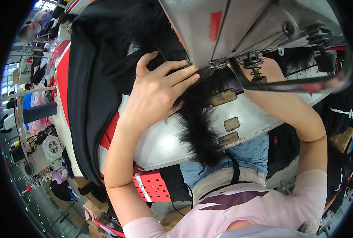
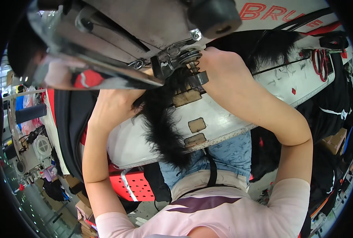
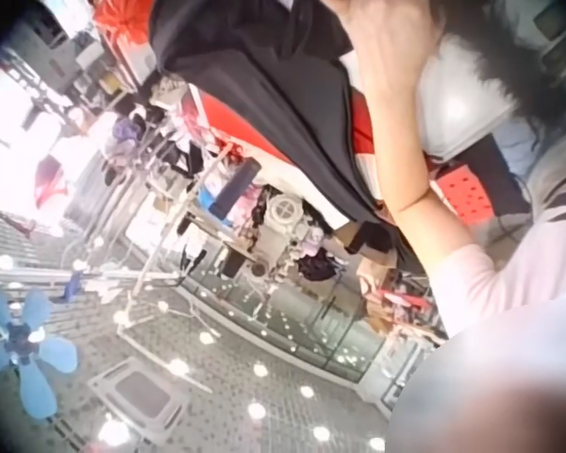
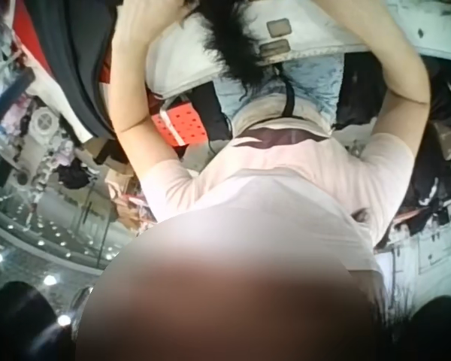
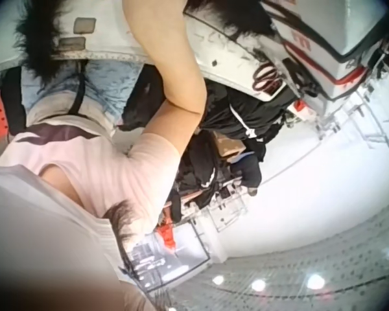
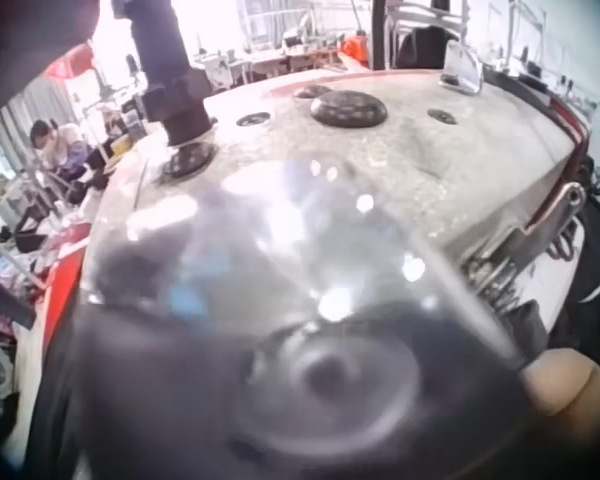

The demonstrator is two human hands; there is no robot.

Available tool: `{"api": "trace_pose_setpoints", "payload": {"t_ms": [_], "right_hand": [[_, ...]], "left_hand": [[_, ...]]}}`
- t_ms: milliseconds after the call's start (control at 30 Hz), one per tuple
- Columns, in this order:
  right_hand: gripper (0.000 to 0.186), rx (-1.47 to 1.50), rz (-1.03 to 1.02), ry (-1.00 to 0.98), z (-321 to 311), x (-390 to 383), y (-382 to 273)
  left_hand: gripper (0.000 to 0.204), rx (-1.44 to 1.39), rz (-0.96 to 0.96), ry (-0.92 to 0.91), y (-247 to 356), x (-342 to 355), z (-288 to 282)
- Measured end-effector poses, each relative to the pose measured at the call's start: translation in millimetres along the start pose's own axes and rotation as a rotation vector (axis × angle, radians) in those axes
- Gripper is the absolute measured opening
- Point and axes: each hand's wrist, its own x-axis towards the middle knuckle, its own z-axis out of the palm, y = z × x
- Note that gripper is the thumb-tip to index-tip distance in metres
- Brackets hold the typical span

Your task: Sewing a fur trim onto a black garment using a sewing machine.

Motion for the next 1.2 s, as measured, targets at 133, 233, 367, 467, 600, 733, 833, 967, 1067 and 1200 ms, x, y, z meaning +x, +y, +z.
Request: {"api": "trace_pose_setpoints", "payload": {"t_ms": [133,233,367,467,600,733,833,967,1067,1200], "right_hand": [[0.013,-0.047,-0.057,0.001,-5,0,-1],[0.013,-0.015,-0.036,0.004,-7,0,-2],[0.014,0.198,0.261,-0.078,-5,5,-3],[0.014,0.209,0.156,0.004,-5,5,-3],[0.013,0.058,0.044,0.072,0,1,-4],[0.019,0.261,0.297,-0.028,-8,6,-9],[0.019,0.339,0.292,0.030,-3,7,-7],[0.018,0.029,0.039,0.086,-10,-2,-3],[0.020,-0.148,-0.052,0.063,-10,-8,1],[0.027,-0.416,-0.025,-0.075,-16,-13,-5]], "left_hand": [[0.061,-0.019,-0.002,0.002,1,0,1],[0.061,-0.023,-0.010,0.002,2,1,0],[0.062,-0.006,-0.008,0.024,-3,2,-1],[0.062,0.020,0.003,0.008,-1,3,-2],[0.061,0.023,-0.020,-0.004,6,2,-3],[0.059,0.018,-0.073,0.051,15,6,-1],[0.056,0.023,-0.130,0.076,25,8,-1],[0.038,0.152,-0.129,0.091,31,6,0],[0.034,0.208,-0.060,0.102,36,13,10],[0.032,0.222,-0.034,0.147,33,15,14]]}}
